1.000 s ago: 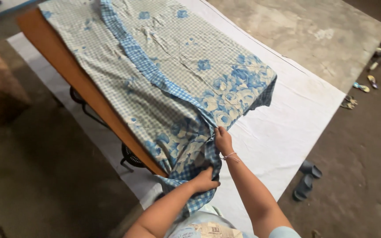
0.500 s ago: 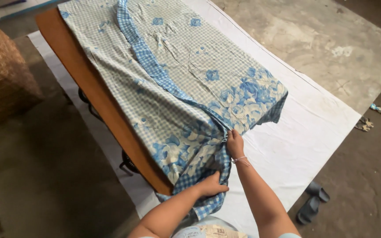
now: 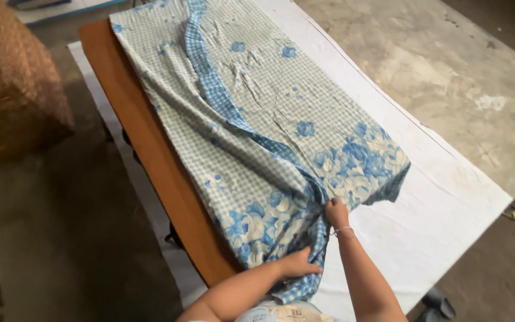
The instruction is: The person folds a blue and white checkered tablecloth with floral patterns on a wooden table. They smooth the fabric, fold it in half multiple times, and adjust the edges to create a neat stack.
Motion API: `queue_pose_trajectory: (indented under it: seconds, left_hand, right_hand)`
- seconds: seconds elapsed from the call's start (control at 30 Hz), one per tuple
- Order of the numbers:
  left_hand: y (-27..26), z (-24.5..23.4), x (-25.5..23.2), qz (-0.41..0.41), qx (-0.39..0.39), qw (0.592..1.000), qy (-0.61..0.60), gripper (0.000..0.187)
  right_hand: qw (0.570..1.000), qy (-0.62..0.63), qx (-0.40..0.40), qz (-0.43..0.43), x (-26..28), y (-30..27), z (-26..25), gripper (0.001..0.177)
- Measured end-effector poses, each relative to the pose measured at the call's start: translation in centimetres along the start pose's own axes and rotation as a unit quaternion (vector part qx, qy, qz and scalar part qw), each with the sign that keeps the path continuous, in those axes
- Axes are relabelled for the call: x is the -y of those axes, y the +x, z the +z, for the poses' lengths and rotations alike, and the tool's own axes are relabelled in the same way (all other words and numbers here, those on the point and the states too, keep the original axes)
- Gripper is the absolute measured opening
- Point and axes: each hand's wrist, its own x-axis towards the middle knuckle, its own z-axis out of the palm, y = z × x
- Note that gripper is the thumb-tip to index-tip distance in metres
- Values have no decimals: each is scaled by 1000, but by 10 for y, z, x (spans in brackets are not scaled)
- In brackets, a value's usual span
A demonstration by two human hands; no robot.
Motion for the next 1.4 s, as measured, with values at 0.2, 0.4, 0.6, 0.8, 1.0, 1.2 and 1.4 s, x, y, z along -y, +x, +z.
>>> queue_pose_trajectory:
  seconds: [0.2,0.4,0.6,0.8,1.0,1.2,1.4]
  left_hand:
    - [-6,-16,-17,-52,21,998,-43,86]
    - [37,-12,-9,64,-14,992,-106,63]
    - [75,-7,-36,40,-55,991,-114,52]
    - [105,-2,-77,25,-108,980,-165,62]
    - [126,10,-107,-46,-141,970,-193,59]
    - [176,24,-101,-26,-155,974,-165,62]
    - [192,23,-126,-57,-116,982,-140,65]
  right_hand:
    - [997,11,43,-63,74,6,-6,56]
    - [991,-21,40,-128,103,52,32,86]
    - [979,-28,161,-126,141,48,-2,96]
    - [948,-130,213,-198,100,128,40,66]
    - [946,-81,197,-245,114,155,-13,51]
    - [950,-4,98,-295,102,220,-29,38]
    - [953,11,83,-291,99,236,-48,33]
